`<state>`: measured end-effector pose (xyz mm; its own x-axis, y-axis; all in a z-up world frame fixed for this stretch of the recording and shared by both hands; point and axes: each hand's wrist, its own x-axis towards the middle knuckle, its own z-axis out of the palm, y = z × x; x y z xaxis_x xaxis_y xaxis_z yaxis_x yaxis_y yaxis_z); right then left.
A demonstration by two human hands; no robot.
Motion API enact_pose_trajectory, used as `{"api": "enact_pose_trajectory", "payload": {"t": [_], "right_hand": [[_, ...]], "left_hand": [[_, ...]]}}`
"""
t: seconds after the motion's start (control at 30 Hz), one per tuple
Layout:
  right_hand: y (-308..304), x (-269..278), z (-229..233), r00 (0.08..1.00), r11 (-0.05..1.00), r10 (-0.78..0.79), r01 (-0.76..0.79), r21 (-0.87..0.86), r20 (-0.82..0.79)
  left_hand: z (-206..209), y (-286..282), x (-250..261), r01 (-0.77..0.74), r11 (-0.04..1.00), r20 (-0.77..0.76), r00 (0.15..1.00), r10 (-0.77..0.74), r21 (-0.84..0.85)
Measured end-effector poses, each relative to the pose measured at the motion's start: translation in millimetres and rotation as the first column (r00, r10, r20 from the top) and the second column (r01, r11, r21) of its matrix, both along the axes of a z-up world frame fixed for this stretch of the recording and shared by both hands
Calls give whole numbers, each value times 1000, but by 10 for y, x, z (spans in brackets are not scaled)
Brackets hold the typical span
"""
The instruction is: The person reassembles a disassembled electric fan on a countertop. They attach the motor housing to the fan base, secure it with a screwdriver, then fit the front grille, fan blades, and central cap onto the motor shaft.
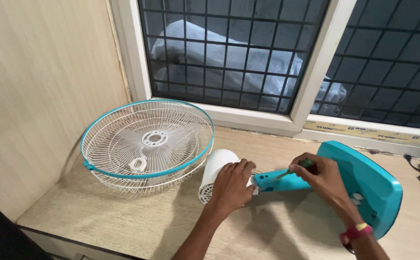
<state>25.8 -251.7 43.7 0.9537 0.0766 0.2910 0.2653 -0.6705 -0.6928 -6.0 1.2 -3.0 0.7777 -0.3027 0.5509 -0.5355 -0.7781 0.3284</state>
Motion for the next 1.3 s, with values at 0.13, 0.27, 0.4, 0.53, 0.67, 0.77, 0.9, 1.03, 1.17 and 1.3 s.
{"api": "enact_pose_trajectory", "payload": {"t": [0.13, 0.27, 0.4, 0.53, 0.67, 0.77, 0.9, 1.03, 1.17, 1.3], "right_hand": [[126, 163, -120, 998, 991, -33, 25, 132, 61], [264, 263, -225, 987, 921, 92, -135, 365, 132], [389, 264, -198, 947, 795, 265, -320, 515, 179], [496, 208, -73, 943, 871, 265, -324, 370, 201], [606, 182, 33, 930, 907, 305, -349, 234, 203], [649, 169, 59, 912, 897, 358, -395, 196, 200], [686, 183, 92, 906, 905, 377, -405, 129, 193], [716, 172, 127, 890, 884, 432, -450, 126, 147], [754, 149, 140, 895, 892, 435, -443, 88, 96], [728, 189, 167, 886, 883, 462, -464, 67, 39]], "left_hand": [[32, 1, 34, -29, 991, 18, 999, 31, -131], [24, -29, 72, -69, 989, -29, 997, 66, -132], [-5, -61, 98, -64, 987, -2, 998, 65, -147], [-15, -101, 129, -76, 992, -2, 997, 76, -98], [43, -152, 95, -93, 994, 19, 995, 94, -52], [62, -203, 35, -103, 994, -153, 983, 105, 20], [-93, -294, -50, -113, 990, -32, 993, 116, 83], [-400, -359, -64, -147, 976, 187, 976, 116, 161], [-656, -354, -66, -244, 930, 384, 915, 126, 276], [-750, -360, -9, -258, 943, 472, 872, 132, 212]]}}
